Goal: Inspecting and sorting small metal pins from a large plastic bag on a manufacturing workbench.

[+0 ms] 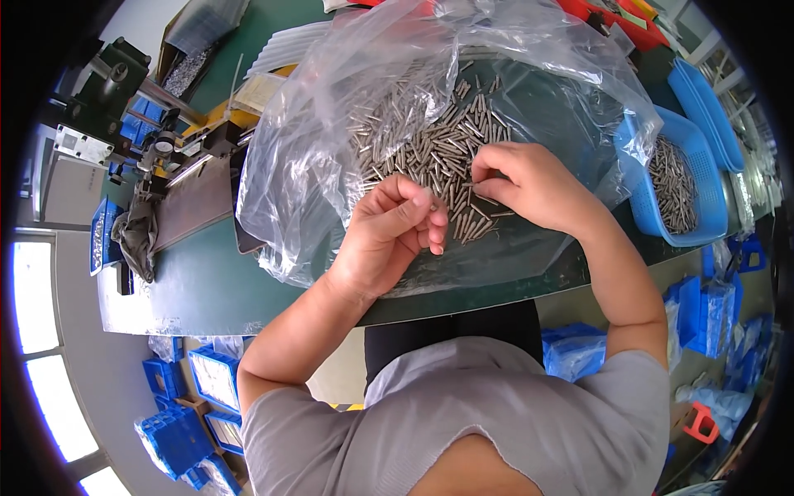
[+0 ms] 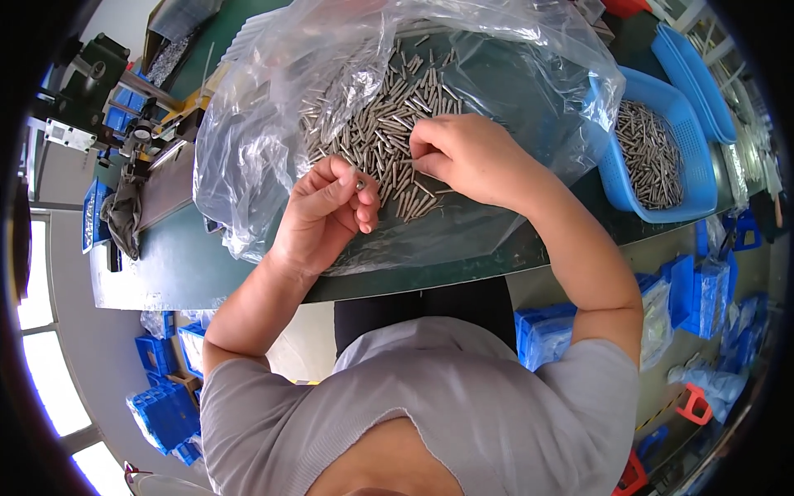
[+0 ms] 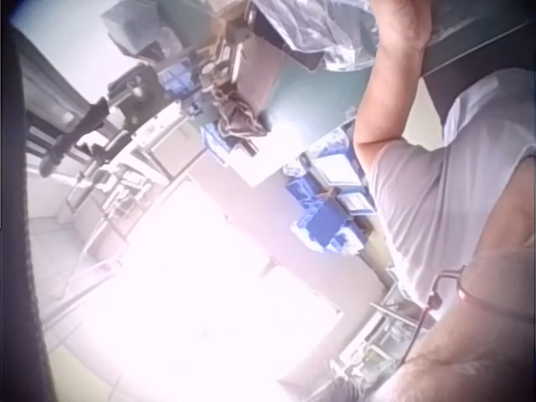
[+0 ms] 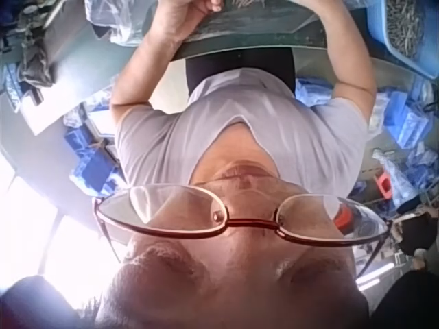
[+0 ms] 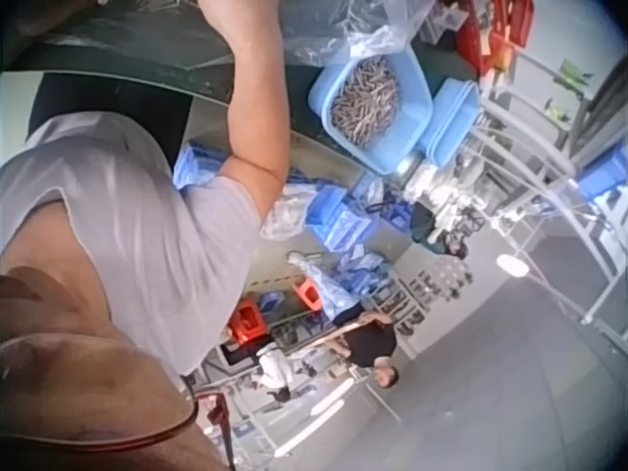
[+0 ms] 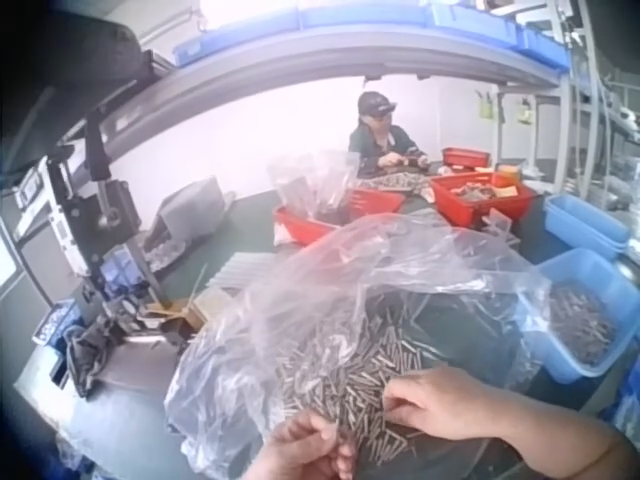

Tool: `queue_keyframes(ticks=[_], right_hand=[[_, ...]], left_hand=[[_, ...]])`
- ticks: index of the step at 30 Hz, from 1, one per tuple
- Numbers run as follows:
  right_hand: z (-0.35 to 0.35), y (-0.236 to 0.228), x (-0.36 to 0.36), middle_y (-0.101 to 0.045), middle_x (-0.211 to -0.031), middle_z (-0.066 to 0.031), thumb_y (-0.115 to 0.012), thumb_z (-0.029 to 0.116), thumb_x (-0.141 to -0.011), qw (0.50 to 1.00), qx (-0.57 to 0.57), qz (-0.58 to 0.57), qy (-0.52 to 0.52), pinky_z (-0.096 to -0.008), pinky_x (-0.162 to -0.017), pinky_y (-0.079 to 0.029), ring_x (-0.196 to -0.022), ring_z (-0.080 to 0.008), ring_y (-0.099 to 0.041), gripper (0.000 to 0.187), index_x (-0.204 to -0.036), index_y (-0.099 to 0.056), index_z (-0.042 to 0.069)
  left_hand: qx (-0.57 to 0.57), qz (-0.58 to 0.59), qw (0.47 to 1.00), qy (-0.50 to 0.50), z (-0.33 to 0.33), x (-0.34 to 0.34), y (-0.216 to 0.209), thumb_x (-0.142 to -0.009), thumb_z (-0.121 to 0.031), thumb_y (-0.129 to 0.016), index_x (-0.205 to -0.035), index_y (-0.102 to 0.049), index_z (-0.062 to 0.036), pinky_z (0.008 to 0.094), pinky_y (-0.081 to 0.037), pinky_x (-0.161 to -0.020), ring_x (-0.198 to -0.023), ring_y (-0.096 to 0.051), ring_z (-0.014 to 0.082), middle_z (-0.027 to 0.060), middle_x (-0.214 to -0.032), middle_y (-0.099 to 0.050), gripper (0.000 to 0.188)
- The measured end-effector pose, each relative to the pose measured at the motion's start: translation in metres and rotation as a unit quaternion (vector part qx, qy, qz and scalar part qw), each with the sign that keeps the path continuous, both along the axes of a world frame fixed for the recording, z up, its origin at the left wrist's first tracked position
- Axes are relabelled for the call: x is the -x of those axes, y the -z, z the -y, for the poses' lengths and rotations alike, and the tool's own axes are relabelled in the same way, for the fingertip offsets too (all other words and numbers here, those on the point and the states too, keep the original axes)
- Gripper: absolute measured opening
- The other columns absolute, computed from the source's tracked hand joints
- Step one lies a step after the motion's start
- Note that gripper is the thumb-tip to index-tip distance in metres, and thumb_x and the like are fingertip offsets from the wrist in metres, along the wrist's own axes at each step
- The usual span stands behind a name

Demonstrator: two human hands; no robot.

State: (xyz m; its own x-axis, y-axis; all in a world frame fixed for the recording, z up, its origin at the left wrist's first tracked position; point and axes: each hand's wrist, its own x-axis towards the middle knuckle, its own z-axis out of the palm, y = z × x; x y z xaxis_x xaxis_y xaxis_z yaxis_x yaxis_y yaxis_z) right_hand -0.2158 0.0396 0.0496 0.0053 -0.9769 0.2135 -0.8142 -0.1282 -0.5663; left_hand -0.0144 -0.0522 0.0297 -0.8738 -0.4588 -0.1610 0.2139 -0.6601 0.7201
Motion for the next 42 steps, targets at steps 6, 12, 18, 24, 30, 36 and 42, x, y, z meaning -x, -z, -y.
queue_keyframes(ticks=[6,12,18,24,30,36,42], right_hand=[[-0.003,-0.011,-0.014,-0.062,-0.071,-0.0049,-0.063,0.005,-0.08,0.963,-0.029,0.266,-0.023,-0.0237,-0.061,-0.045,-0.064,-0.0102,-0.056,0.006,-0.084,-0.06,0.001],[-0.005,-0.009,-0.016,-0.06,-0.076,-0.0014,-0.064,0.004,-0.08,0.964,-0.005,0.263,-0.042,-0.0224,-0.059,-0.043,-0.068,-0.0073,-0.054,0.006,-0.084,-0.06,0.001],[-0.008,-0.016,-0.02,-0.06,-0.075,-0.0011,-0.067,0.004,-0.077,0.976,0.022,0.209,-0.051,-0.0229,-0.055,-0.04,-0.065,-0.0062,-0.053,0.009,-0.081,-0.059,0.002],[-0.002,-0.005,-0.021,-0.061,-0.076,-0.001,-0.068,0.007,-0.08,0.873,-0.104,0.474,-0.051,-0.0217,-0.063,-0.046,-0.07,-0.0067,-0.057,0.011,-0.083,-0.057,0.004],[0.001,0.002,-0.026,-0.058,-0.074,0.0008,-0.064,0.011,-0.085,0.816,-0.146,0.553,-0.083,-0.0197,-0.062,-0.044,-0.068,-0.0052,-0.055,0.011,-0.085,-0.055,0.005],[0.004,-0.005,0.005,-0.048,-0.065,0.0034,-0.057,0.015,-0.087,0.724,-0.075,0.686,0.002,-0.0174,-0.042,-0.027,-0.05,-0.0032,-0.038,0.011,-0.086,-0.056,0.005],[0.006,-0.001,0.017,-0.053,-0.068,0.0024,-0.061,0.012,-0.082,0.77,-0.212,0.601,0.037,-0.023,-0.051,-0.039,-0.055,-0.0071,-0.047,0.009,-0.085,-0.057,0.004]], left_hand=[[-0.016,0.0,1.0,0.023,-0.003,-0.001,0.0,-0.09,-0.014,-0.055,-0.087,-0.052,-0.007,0.0289,-0.047,-0.057,-0.063,-0.054,0.016,0.0103,-0.079,-0.058,0.008],[-0.024,0.01,0.999,0.032,-0.004,0.001,0.001,-0.09,-0.012,-0.056,-0.086,-0.051,-0.0066,0.0293,-0.047,-0.057,-0.063,-0.055,0.0167,0.0106,-0.079,-0.058,0.008],[-0.018,0.001,0.999,0.037,-0.003,0.001,0.003,-0.092,-0.01,-0.053,-0.086,-0.051,-0.0033,0.0295,-0.05,-0.058,-0.066,-0.06,0.0174,0.0099,-0.079,-0.062,0.01],[-0.043,-0.038,0.996,0.065,-0.005,0.003,0.004,-0.09,-0.01,-0.055,-0.086,-0.052,-0.0029,0.0309,-0.052,-0.06,-0.068,-0.061,0.0195,0.0115,-0.081,-0.063,0.009],[-0.038,-0.026,0.997,0.055,-0.004,0.003,0.003,-0.09,-0.01,-0.055,-0.086,-0.053,-0.0034,0.0313,-0.051,-0.06,-0.067,-0.061,0.0199,0.0122,-0.081,-0.063,0.008],[-0.003,0.003,1.0,0.005,-0.003,0.002,0.0,-0.09,-0.014,-0.055,-0.085,-0.052,-0.0073,0.0291,-0.046,-0.056,-0.063,-0.054,0.017,0.009,-0.077,-0.058,0.009],[-0.035,-0.023,0.999,-0.007,0.002,0.001,0.002,-0.091,-0.01,-0.053,-0.084,-0.053,-0.0045,0.031,-0.049,-0.058,-0.063,-0.058,0.0189,0.0117,-0.078,-0.061,0.008]])
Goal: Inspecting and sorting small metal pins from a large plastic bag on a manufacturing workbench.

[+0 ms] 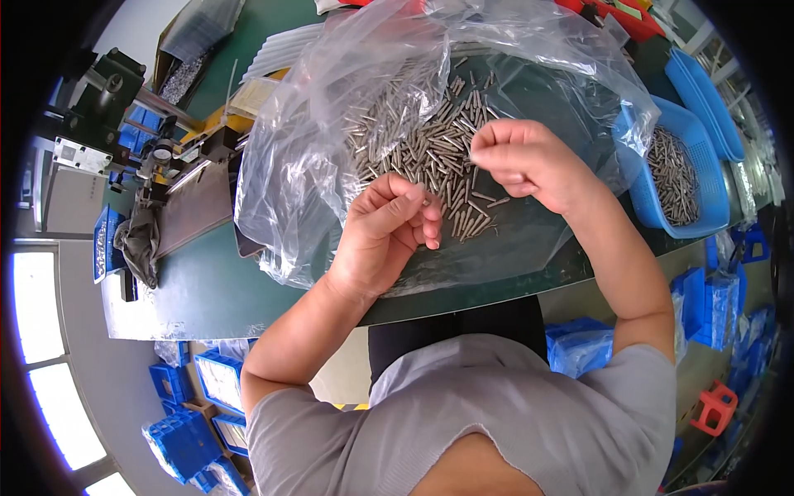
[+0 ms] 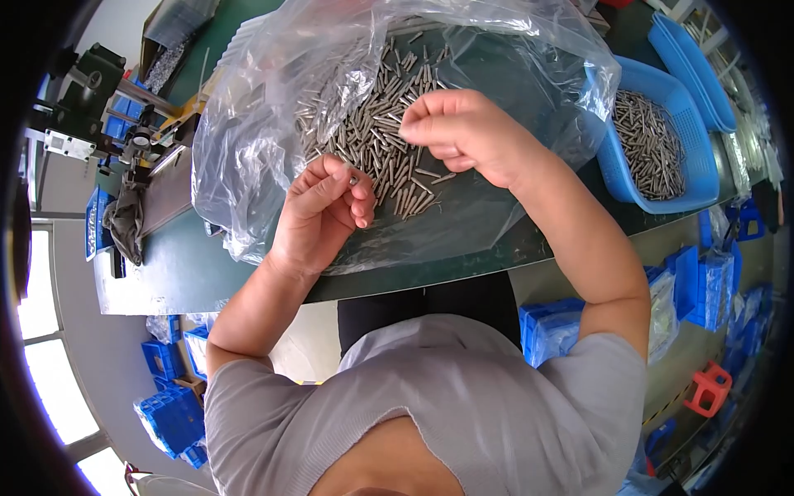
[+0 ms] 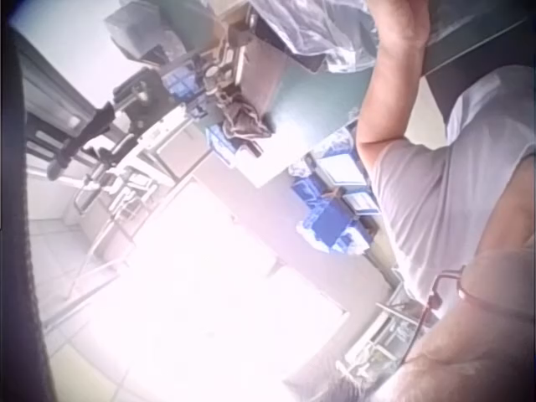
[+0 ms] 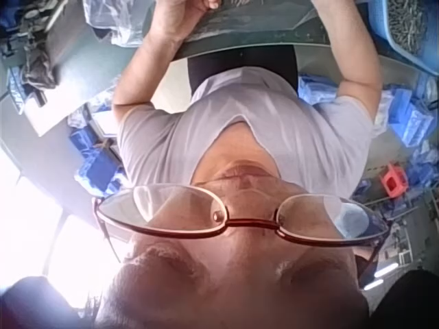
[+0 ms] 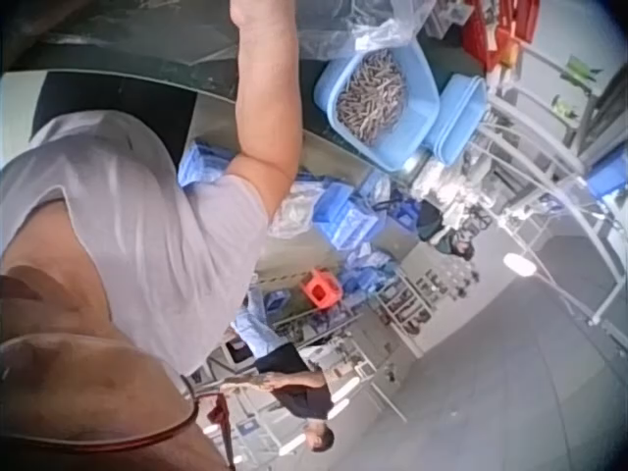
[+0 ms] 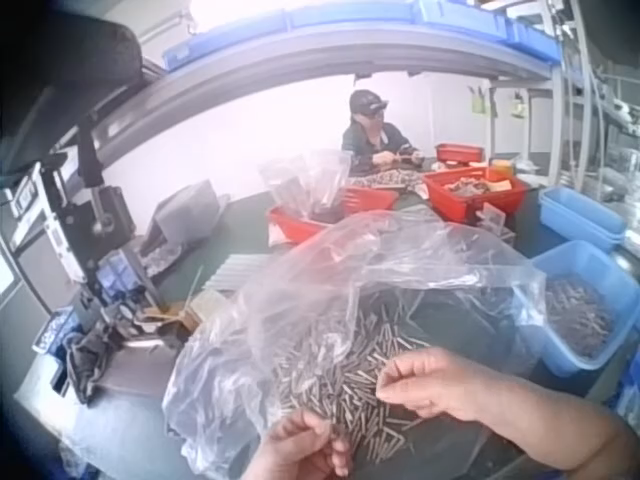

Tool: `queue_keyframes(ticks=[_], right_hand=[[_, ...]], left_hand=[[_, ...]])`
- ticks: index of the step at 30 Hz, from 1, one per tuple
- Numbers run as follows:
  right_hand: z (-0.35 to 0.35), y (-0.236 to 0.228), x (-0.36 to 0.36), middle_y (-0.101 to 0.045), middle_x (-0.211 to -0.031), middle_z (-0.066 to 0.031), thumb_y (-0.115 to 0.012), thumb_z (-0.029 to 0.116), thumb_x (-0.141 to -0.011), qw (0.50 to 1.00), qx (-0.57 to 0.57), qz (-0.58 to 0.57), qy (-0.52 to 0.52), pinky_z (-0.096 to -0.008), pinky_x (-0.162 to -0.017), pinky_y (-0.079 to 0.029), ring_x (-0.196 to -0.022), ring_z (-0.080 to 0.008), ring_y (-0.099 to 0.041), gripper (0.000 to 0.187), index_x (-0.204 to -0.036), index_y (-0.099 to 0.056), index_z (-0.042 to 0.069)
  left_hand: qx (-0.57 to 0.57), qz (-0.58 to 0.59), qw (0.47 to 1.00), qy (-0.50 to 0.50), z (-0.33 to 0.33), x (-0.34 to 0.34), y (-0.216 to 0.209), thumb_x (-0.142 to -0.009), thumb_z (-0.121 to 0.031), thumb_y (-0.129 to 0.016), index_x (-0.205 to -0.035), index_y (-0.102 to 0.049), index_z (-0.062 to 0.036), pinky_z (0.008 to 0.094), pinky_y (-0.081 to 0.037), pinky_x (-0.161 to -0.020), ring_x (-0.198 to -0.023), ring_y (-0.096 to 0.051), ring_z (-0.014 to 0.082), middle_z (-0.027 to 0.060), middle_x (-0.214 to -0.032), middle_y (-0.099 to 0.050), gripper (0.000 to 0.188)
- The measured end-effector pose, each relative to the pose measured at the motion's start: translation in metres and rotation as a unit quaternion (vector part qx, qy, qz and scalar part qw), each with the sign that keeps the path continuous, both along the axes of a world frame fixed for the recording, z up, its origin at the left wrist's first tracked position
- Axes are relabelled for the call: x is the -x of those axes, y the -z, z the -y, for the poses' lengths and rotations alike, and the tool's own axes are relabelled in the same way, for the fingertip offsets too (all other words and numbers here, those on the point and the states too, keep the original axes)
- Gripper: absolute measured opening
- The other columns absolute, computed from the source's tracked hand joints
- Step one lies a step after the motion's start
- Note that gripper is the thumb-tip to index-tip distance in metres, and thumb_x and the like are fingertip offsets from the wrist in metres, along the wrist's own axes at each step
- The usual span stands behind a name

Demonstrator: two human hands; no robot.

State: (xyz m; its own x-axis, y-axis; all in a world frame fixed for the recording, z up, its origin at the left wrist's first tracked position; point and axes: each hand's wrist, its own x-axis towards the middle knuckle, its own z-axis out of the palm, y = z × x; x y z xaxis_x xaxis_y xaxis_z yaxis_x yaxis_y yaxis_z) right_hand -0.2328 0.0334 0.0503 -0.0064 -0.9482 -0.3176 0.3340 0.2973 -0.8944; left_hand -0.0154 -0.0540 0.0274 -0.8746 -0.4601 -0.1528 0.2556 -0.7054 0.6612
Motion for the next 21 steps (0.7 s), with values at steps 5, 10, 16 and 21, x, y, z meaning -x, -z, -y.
queue_keyframes(ticks=[5,10,16,21], right_hand=[[-0.009,-0.001,-0.019,-0.058,-0.066,-0.0048,-0.066,0.014,-0.076,0.826,0.109,-0.547,-0.078,-0.0305,-0.055,-0.044,-0.059,-0.0177,-0.057,0.012,-0.079,-0.06,0.004],[-0.012,0.008,-0.029,-0.06,-0.075,-0.0099,-0.065,0.013,-0.074,0.706,0.192,-0.676,-0.087,-0.0392,-0.061,-0.047,-0.07,-0.0299,-0.06,0.012,-0.077,-0.057,0.003],[-0.012,0.005,-0.027,-0.06,-0.076,-0.01,-0.063,0.012,-0.074,0.71,0.175,-0.673,-0.11,-0.04,-0.062,-0.048,-0.069,-0.0307,-0.06,0.011,-0.077,-0.056,0.004],[-0.016,0.0,-0.036,-0.058,-0.073,-0.0111,-0.062,0.009,-0.072,0.654,0.177,-0.729,-0.096,-0.0412,-0.06,-0.048,-0.068,-0.0318,-0.06,0.011,-0.077,-0.054,0.003]], left_hand=[[0.04,0.034,0.999,-0.001,0.0,-0.001,-0.004,-0.091,-0.015,-0.054,-0.084,-0.051,-0.0072,0.0294,-0.045,-0.057,-0.063,-0.052,0.0167,0.0096,-0.078,-0.057,0.011],[0.032,0.032,0.999,0.004,-0.002,0.0,-0.003,-0.091,-0.014,-0.054,-0.084,-0.052,-0.0071,0.0295,-0.046,-0.058,-0.063,-0.053,0.0165,0.01,-0.079,-0.057,0.01],[0.028,0.032,0.999,0.02,-0.003,-0.001,-0.003,-0.091,-0.014,-0.054,-0.085,-0.052,-0.0073,0.0298,-0.047,-0.059,-0.064,-0.053,0.0159,0.0101,-0.08,-0.057,0.009],[0.031,0.026,0.999,0.019,-0.002,0.0,-0.001,-0.091,-0.014,-0.054,-0.086,-0.053,-0.0074,0.0298,-0.047,-0.059,-0.064,-0.053,0.0155,0.0101,-0.08,-0.058,0.009]])
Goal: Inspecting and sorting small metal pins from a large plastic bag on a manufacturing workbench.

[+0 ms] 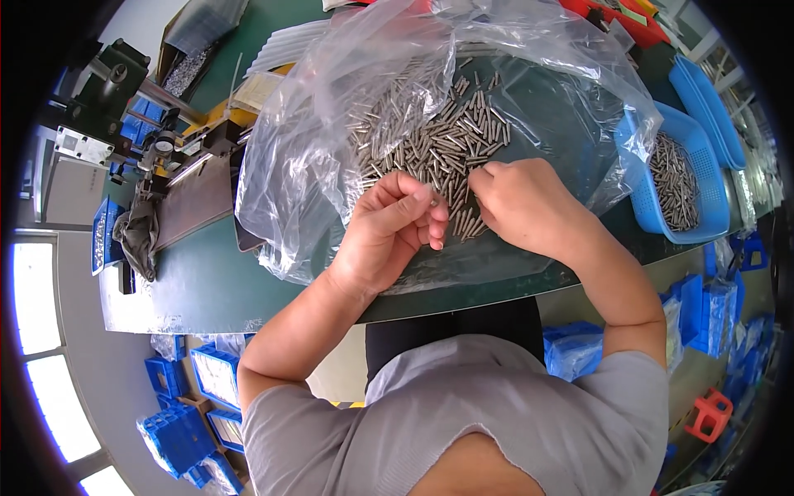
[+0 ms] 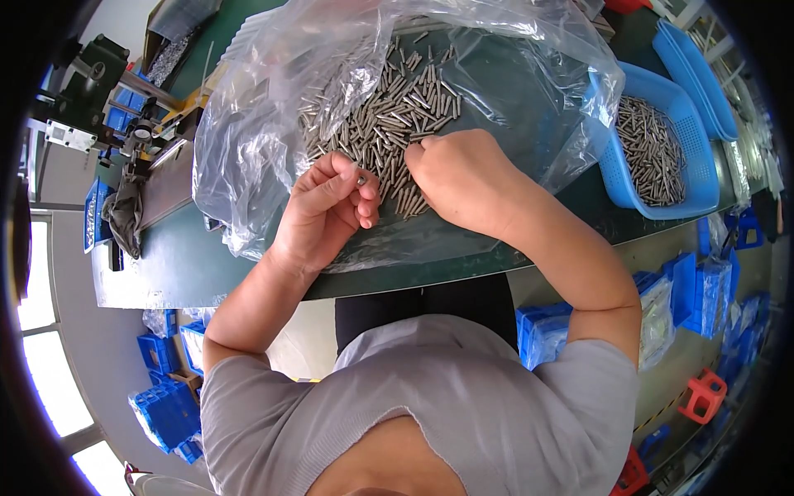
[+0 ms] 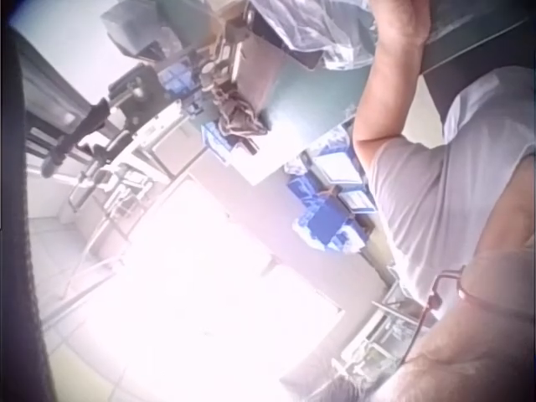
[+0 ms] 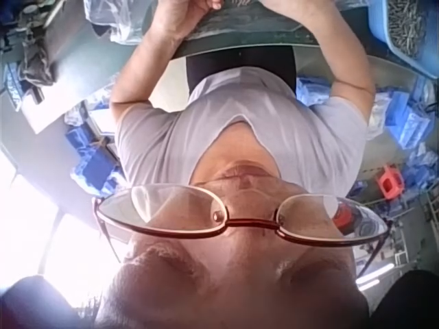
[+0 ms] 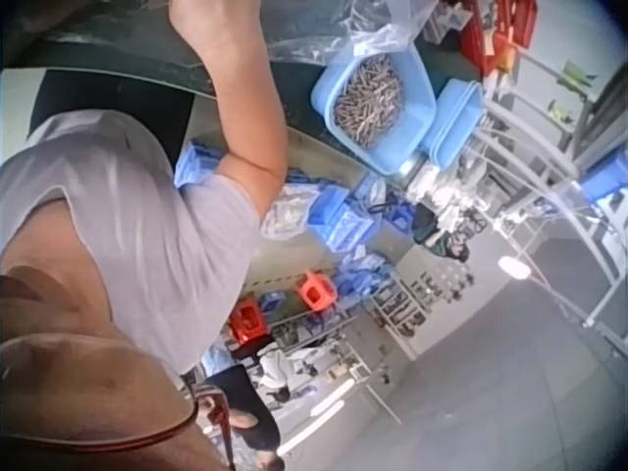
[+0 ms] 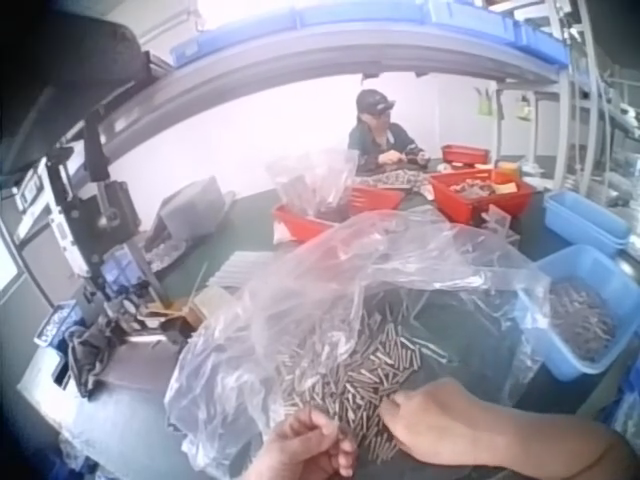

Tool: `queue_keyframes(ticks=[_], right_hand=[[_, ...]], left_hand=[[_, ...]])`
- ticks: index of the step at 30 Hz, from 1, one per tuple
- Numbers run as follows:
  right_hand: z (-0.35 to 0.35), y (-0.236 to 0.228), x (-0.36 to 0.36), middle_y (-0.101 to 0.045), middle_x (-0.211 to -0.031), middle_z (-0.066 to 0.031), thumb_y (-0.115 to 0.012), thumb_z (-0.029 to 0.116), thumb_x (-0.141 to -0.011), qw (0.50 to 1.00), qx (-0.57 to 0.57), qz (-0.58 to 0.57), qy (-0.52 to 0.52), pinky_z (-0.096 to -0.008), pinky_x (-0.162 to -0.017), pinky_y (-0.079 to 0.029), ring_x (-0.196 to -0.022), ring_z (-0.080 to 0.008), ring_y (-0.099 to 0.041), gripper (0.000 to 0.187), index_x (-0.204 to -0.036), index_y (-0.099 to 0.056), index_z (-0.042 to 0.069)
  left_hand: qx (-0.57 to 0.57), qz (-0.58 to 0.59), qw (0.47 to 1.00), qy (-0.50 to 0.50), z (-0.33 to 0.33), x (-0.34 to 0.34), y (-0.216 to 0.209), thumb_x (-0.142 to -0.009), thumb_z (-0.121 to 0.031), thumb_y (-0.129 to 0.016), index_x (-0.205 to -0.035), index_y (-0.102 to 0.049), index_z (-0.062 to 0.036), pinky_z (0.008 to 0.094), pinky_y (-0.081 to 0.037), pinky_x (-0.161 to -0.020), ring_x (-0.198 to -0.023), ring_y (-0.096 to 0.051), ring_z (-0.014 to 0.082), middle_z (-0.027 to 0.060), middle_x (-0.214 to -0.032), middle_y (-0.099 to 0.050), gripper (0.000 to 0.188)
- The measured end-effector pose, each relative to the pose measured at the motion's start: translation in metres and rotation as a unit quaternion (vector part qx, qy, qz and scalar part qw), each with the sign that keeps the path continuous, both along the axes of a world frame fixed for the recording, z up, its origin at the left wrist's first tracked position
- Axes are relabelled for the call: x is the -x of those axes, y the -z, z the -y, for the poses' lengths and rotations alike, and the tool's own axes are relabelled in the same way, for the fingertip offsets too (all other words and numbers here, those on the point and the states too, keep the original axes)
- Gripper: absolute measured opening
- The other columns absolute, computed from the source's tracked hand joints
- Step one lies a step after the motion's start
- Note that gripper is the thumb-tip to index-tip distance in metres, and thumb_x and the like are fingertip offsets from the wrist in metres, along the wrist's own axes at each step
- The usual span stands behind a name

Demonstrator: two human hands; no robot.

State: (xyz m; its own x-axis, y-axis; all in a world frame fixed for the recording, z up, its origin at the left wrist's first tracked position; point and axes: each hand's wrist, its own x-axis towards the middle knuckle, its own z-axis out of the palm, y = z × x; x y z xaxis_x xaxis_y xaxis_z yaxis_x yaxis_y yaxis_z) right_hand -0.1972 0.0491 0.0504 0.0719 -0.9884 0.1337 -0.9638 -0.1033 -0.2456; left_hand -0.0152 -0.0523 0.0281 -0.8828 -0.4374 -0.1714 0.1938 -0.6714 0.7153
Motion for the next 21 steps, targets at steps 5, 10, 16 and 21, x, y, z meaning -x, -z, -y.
queue_keyframes(ticks=[5,10,16,21], right_hand=[[0.002,-0.001,0.004,-0.057,-0.07,-0.0118,-0.061,0.007,-0.069,1.0,-0.005,0.019,-0.01,-0.0413,-0.059,-0.048,-0.067,-0.0323,-0.059,0.011,-0.074,-0.053,0.002],[0.004,0.003,0.007,-0.058,-0.071,-0.0122,-0.061,0.007,-0.07,0.998,0.008,0.055,-0.017,-0.0409,-0.06,-0.048,-0.067,-0.0322,-0.06,0.01,-0.074,-0.053,0.002],[0.001,0.002,-0.003,-0.059,-0.074,-0.0111,-0.061,0.008,-0.071,1.0,0.012,-0.006,-0.004,-0.0407,-0.06,-0.049,-0.068,-0.0314,-0.06,0.012,-0.076,-0.053,0.002],[0.0,-0.002,0.002,-0.062,-0.074,-0.0116,-0.058,0.005,-0.071,0.999,0.033,-0.032,-0.007,-0.0384,-0.056,-0.049,-0.067,-0.0293,-0.062,0.007,-0.075,-0.055,0.002]], left_hand=[[-0.006,0.003,1.0,0.005,0.0,0.001,-0.001,-0.091,-0.014,-0.054,-0.087,-0.054,-0.0072,0.0297,-0.047,-0.059,-0.064,-0.054,0.0156,0.0105,-0.08,-0.059,0.008],[-0.004,0.005,1.0,0.004,0.0,0.001,0.001,-0.091,-0.013,-0.053,-0.087,-0.054,-0.0072,0.0293,-0.047,-0.058,-0.064,-0.054,0.0158,0.0107,-0.079,-0.059,0.007],[-0.008,0.006,1.0,0.003,0.001,0.0,0.002,-0.091,-0.012,-0.054,-0.087,-0.053,-0.0066,0.0294,-0.048,-0.058,-0.065,-0.055,0.0163,0.0113,-0.08,-0.059,0.007],[-0.025,-0.015,0.999,0.02,0.002,0.001,0.001,-0.091,-0.01,-0.053,-0.087,-0.052,-0.0037,0.0306,-0.05,-0.062,-0.067,-0.06,0.0186,0.012,-0.082,-0.062,0.008]])
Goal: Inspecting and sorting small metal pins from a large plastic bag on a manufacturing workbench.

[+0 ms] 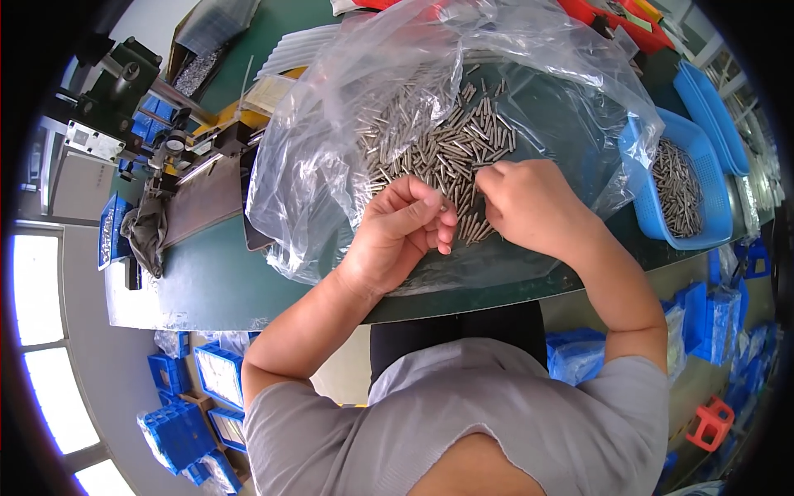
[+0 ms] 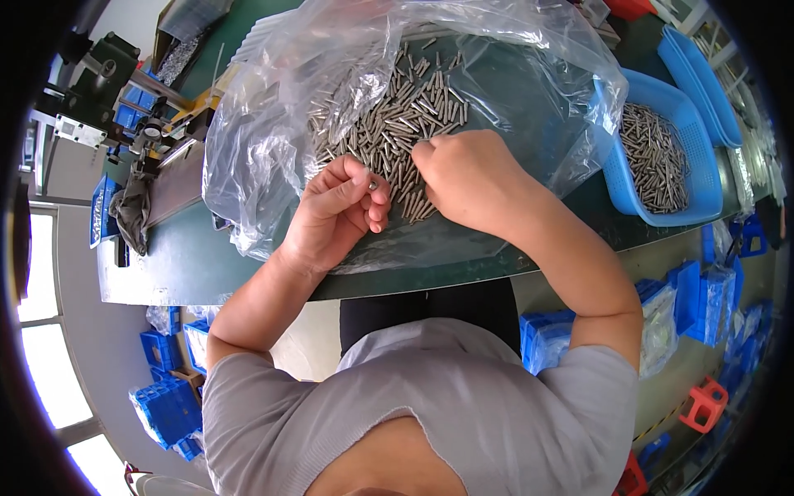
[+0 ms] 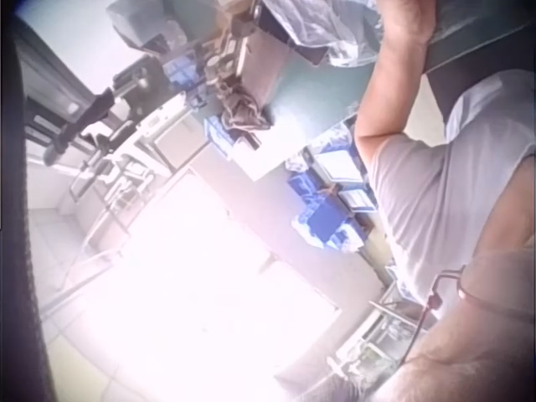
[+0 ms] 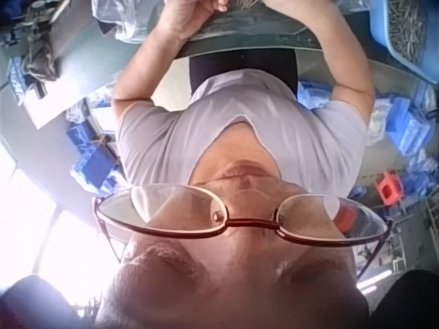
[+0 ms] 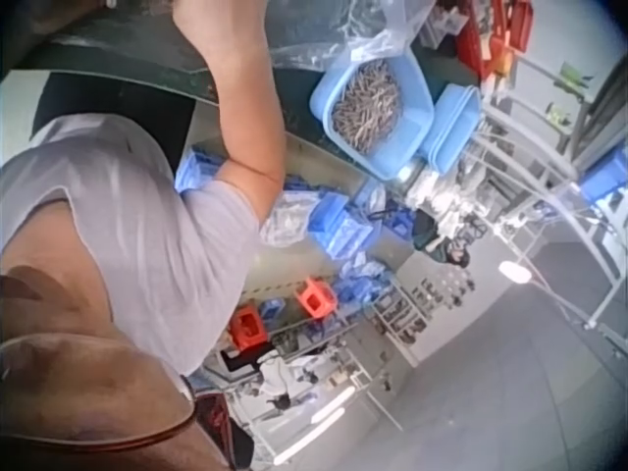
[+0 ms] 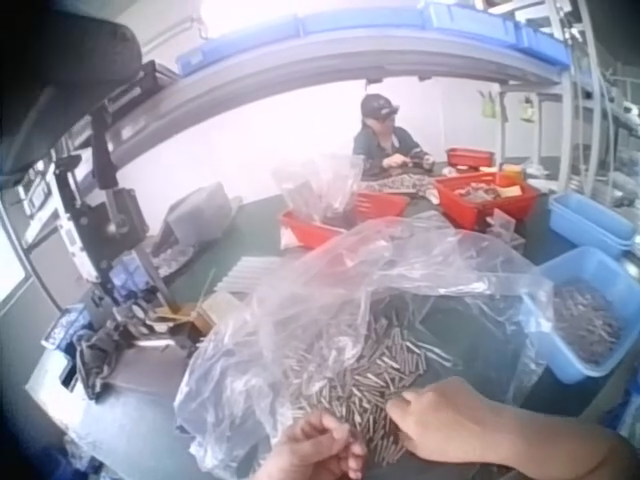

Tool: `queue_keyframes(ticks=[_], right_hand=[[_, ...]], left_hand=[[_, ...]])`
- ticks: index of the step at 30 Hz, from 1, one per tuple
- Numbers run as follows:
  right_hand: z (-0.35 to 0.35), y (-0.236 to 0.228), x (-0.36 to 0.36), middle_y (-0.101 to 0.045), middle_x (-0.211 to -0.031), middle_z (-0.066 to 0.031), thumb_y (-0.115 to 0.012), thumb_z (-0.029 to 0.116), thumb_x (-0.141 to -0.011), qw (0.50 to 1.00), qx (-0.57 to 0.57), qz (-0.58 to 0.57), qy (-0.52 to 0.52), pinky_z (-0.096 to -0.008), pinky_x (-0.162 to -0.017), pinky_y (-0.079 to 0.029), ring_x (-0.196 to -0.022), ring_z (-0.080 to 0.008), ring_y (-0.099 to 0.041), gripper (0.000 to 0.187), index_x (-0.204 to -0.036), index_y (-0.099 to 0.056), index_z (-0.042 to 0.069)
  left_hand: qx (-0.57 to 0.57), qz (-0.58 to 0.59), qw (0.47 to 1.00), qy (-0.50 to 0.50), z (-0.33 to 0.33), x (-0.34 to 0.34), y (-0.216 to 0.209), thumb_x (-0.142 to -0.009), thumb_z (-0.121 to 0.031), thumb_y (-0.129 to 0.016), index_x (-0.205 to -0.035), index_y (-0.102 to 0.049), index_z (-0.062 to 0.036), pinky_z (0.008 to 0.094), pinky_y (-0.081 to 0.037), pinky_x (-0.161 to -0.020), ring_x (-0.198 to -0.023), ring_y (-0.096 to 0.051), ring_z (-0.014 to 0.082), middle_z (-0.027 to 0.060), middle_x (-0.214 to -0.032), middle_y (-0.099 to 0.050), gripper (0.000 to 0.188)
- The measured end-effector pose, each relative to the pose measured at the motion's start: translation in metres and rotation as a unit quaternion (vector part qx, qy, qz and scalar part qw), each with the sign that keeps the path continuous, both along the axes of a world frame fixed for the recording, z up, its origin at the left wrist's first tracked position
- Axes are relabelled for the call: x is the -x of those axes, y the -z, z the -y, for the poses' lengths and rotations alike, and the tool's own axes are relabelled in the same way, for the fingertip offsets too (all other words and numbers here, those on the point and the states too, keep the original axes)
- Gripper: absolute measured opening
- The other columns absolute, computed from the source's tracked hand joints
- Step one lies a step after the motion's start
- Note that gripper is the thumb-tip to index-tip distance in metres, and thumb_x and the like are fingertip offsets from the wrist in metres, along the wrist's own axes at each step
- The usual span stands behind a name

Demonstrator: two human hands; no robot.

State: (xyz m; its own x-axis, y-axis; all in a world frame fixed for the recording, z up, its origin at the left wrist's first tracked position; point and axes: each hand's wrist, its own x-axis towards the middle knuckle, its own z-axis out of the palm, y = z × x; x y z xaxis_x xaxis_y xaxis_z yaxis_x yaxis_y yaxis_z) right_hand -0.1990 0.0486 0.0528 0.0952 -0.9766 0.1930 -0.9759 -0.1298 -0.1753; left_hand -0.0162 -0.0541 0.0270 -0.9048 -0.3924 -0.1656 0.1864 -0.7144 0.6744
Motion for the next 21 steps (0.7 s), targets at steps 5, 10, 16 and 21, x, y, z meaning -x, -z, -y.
queue_keyframes(ticks=[5,10,16,21], right_hand=[[-0.001,-0.018,0.0,-0.059,-0.07,-0.0032,-0.063,0.002,-0.075,0.905,0.021,0.424,0.005,-0.0233,-0.055,-0.044,-0.06,-0.0091,-0.055,0.007,-0.079,-0.057,0.002],[0.003,-0.011,-0.003,-0.058,-0.07,0.0028,-0.061,0.005,-0.08,0.838,0.007,0.546,0.011,-0.0197,-0.059,-0.044,-0.066,-0.0025,-0.053,0.004,-0.08,-0.059,0.002],[0.004,-0.009,-0.005,-0.059,-0.071,0.0015,-0.06,0.003,-0.08,0.823,-0.014,0.568,0.006,-0.0199,-0.06,-0.044,-0.067,-0.0037,-0.055,0.003,-0.082,-0.058,0.002],[0.004,-0.011,-0.01,-0.058,-0.075,0.0028,-0.061,0.004,-0.081,0.819,-0.073,0.569,-0.023,-0.019,-0.061,-0.04,-0.068,-0.0024,-0.05,0.004,-0.085,-0.059,0.002]], left_hand=[[0.006,0.012,1.0,-0.003,-0.004,0.001,-0.002,-0.09,-0.012,-0.056,-0.087,-0.052,-0.006,0.03,-0.05,-0.06,-0.066,-0.057,0.0173,0.0124,-0.082,-0.06,0.008],[0.003,-0.001,1.0,0.013,-0.004,0.001,-0.001,-0.089,-0.011,-0.057,-0.086,-0.051,-0.0058,0.0303,-0.05,-0.061,-0.068,-0.059,0.0182,0.0124,-0.084,-0.06,0.008],[0.006,-0.004,1.0,0.02,-0.003,0.001,0.001,-0.089,-0.011,-0.057,-0.085,-0.051,-0.0054,0.0305,-0.051,-0.061,-0.068,-0.06,0.0189,0.0126,-0.084,-0.061,0.009],[0.012,0.008,1.0,0.019,-0.005,0.0,0.001,-0.089,-0.011,-0.057,-0.085,-0.051,-0.0054,0.0306,-0.05,-0.06,-0.068,-0.06,0.0188,0.0124,-0.082,-0.062,0.009]])
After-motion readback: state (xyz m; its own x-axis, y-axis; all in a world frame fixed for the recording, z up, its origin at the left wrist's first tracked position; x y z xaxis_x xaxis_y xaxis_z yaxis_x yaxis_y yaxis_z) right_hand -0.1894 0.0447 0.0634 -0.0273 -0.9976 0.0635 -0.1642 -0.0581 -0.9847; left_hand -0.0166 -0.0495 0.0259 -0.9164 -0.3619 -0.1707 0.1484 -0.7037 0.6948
